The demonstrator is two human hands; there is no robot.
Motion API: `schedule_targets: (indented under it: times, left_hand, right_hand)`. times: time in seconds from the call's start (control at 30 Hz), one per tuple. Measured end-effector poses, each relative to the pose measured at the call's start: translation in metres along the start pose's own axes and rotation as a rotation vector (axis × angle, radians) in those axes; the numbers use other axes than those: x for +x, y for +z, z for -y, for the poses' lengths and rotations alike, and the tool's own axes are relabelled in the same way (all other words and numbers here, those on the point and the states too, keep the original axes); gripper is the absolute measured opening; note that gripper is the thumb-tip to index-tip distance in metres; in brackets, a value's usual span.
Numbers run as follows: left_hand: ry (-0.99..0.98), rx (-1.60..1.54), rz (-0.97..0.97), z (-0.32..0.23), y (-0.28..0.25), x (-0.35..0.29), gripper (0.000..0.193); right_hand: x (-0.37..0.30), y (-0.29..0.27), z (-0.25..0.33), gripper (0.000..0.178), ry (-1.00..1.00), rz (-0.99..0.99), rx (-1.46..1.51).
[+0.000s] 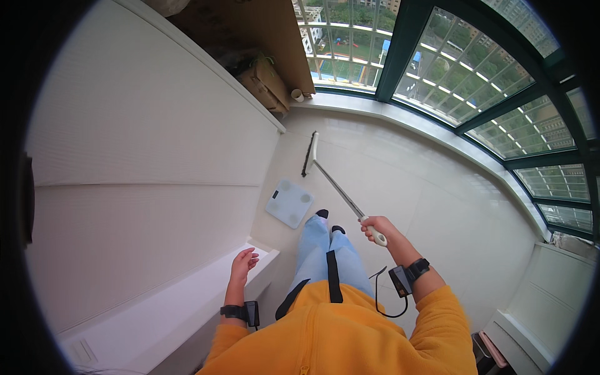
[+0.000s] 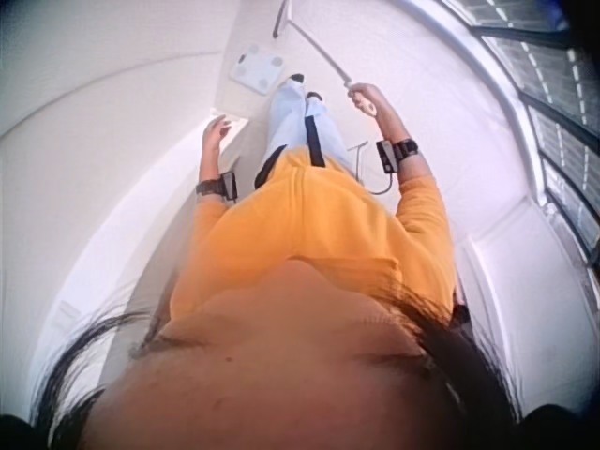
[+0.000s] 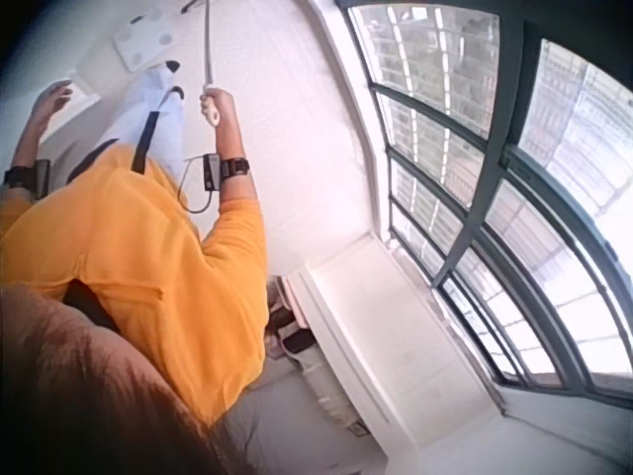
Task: The person sweeps a tiled floor with a broom and dustpan, moving debris into the dustpan and then sweeping around furniture and along the window. The person continues sweeping different areas of the room, including near a sofa and bookshelf.
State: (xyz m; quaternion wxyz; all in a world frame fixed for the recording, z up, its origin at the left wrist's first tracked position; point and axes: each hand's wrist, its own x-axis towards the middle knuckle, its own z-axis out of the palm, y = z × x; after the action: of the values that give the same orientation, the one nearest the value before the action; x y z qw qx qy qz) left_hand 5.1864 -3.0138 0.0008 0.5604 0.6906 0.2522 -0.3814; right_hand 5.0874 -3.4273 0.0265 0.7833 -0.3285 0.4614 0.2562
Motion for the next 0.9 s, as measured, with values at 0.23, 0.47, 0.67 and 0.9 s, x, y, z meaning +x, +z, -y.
schedule_targets:
  times: [0.23,0.47,0.67,0.9]
  left_hand:
    - [0.057,0.186,-0.026,-0.045,-0.004,0.001,0.022]
    - [0.076,0.342,0.063,-0.085,0.033,0.026,0.023]
    - [0.087,0.506,0.275,-0.126,0.110,0.073,0.023]
    - [0.182,0.640,0.554,-0.174,0.234,0.090,0.025]
  right_hand:
    - [0.147,0.031,0.049,0.008,-0.094,0.050,0.182]
    - [0.051,-0.118,-0.031,0.009,-0.088,-0.066,0.469]
    - [-0.098,-0.173,-0.205,0.014,-0.099,-0.231,0.867]
    - [-0.165,-0.108,-0.235,0.012,-0.045,-0.410,0.599]
